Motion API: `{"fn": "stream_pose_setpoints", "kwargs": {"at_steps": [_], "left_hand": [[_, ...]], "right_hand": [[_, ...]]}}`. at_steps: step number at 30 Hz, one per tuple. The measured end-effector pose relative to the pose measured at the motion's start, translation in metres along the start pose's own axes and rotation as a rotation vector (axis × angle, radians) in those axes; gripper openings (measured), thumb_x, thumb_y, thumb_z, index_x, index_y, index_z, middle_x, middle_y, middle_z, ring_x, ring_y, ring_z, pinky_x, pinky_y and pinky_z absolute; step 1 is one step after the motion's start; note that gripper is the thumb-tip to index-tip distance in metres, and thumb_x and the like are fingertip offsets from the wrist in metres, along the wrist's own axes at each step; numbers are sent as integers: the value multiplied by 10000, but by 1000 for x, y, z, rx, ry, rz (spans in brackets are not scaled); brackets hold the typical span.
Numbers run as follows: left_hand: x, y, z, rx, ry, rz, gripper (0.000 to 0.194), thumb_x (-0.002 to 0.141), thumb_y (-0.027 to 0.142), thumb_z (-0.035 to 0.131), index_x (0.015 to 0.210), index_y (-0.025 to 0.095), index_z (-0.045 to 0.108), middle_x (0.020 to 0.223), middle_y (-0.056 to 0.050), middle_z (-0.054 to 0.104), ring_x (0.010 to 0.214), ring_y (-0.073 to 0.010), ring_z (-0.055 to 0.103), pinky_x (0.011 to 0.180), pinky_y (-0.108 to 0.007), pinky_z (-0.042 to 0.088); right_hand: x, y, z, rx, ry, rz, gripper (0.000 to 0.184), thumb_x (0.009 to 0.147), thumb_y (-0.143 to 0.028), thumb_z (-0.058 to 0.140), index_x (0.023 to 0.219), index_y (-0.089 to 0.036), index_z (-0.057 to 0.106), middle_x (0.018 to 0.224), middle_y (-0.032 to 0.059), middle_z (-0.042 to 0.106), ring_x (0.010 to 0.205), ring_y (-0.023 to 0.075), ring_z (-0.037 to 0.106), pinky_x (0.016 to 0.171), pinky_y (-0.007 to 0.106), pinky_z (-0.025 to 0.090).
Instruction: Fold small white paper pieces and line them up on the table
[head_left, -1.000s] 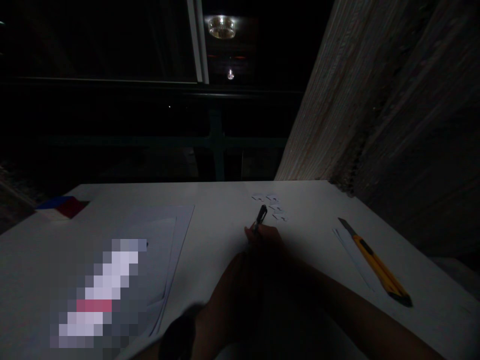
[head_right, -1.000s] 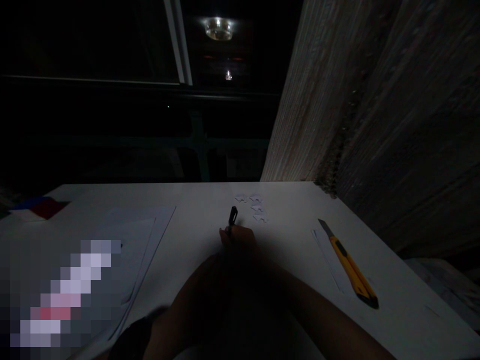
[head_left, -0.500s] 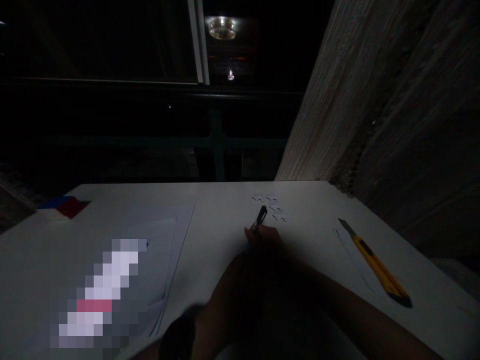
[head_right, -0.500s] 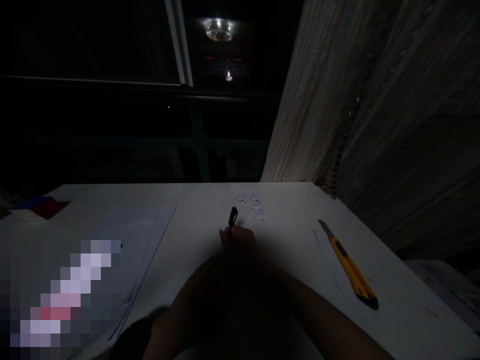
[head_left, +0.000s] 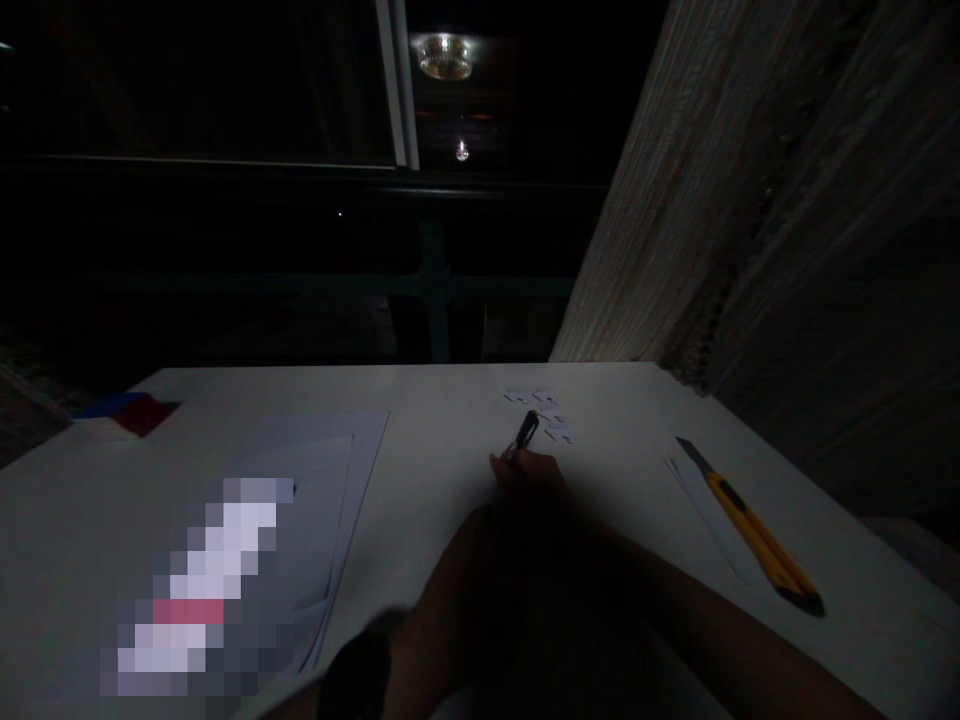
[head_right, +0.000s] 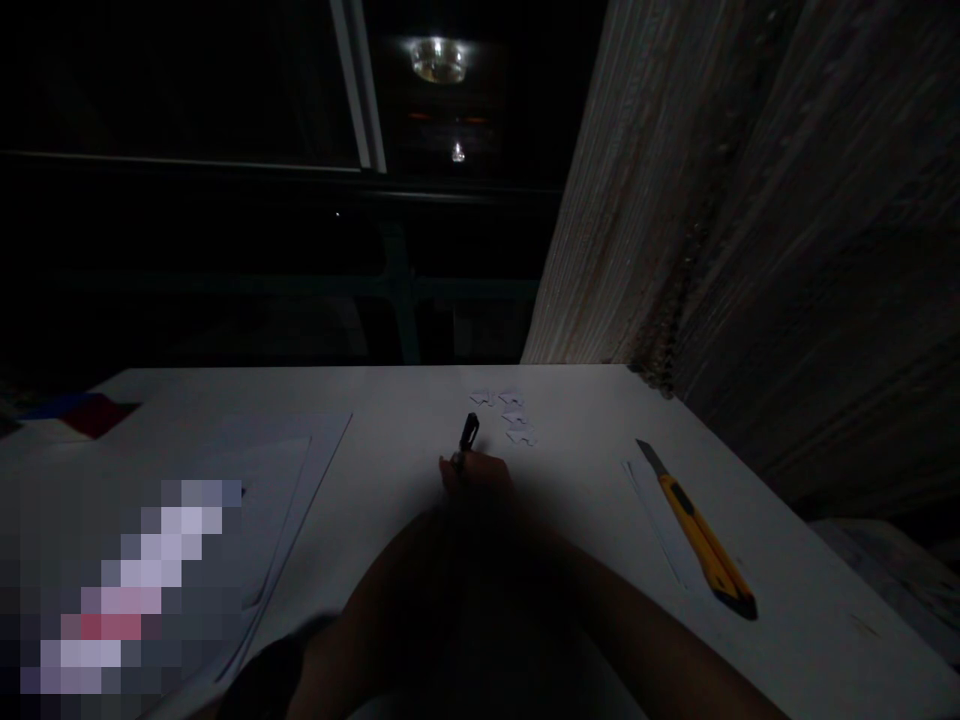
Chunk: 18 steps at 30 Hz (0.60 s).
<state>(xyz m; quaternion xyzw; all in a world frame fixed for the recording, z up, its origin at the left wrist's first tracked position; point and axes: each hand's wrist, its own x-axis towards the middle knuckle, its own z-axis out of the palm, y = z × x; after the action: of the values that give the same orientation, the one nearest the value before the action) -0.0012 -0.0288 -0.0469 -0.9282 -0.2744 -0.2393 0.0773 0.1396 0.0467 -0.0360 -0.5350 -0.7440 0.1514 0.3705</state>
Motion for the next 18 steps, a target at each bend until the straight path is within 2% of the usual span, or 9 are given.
{"fn": "stream_pose_setpoints", "kwargs": {"at_steps": [6,9,11,13,16,18], "left_hand": [[0,1,-2,23,-31,-41,325,823,293,482,1105,133,489,1099,-96,517,928,-190,535,771,-388,460],[-2,3,-2,43,-53,-73,325,823,296,482,1106,137,488,1100,-93,517,926,-189,536,769,-389,461],[-3,4,-2,60,-68,-92,322,824,298,480,1108,146,486,1103,-87,515,926,-187,535,770,-391,461],[-4,5,-1,77,-80,-108,327,825,300,476,1114,149,486,1123,-94,509,955,-198,527,793,-405,449],[-4,7,0,91,-85,-122,350,827,277,443,1118,94,505,1174,-164,497,1081,-265,467,882,-440,389],[-4,8,1,94,-90,-116,372,825,254,400,1117,53,515,1193,-199,493,1152,-302,405,931,-464,336]], "right_hand": [[0,3,-1,211,185,116,286,790,-403,457,703,-162,585,635,42,637,554,133,585,538,218,438],[4,2,-10,228,171,27,248,769,-362,509,863,-166,627,769,55,670,634,150,614,587,241,468],[6,3,-23,171,128,-118,225,759,-309,539,921,-185,635,888,66,670,775,166,620,703,264,469],[4,7,-41,105,75,-177,203,754,-284,551,909,-198,650,874,65,674,794,170,618,722,271,465],[-13,17,-74,121,2,-124,231,747,-291,554,933,-197,654,905,71,666,830,188,616,742,289,464],[-32,28,-97,206,-7,-13,302,728,-312,573,994,-184,633,951,81,656,864,211,611,763,314,466]]}}
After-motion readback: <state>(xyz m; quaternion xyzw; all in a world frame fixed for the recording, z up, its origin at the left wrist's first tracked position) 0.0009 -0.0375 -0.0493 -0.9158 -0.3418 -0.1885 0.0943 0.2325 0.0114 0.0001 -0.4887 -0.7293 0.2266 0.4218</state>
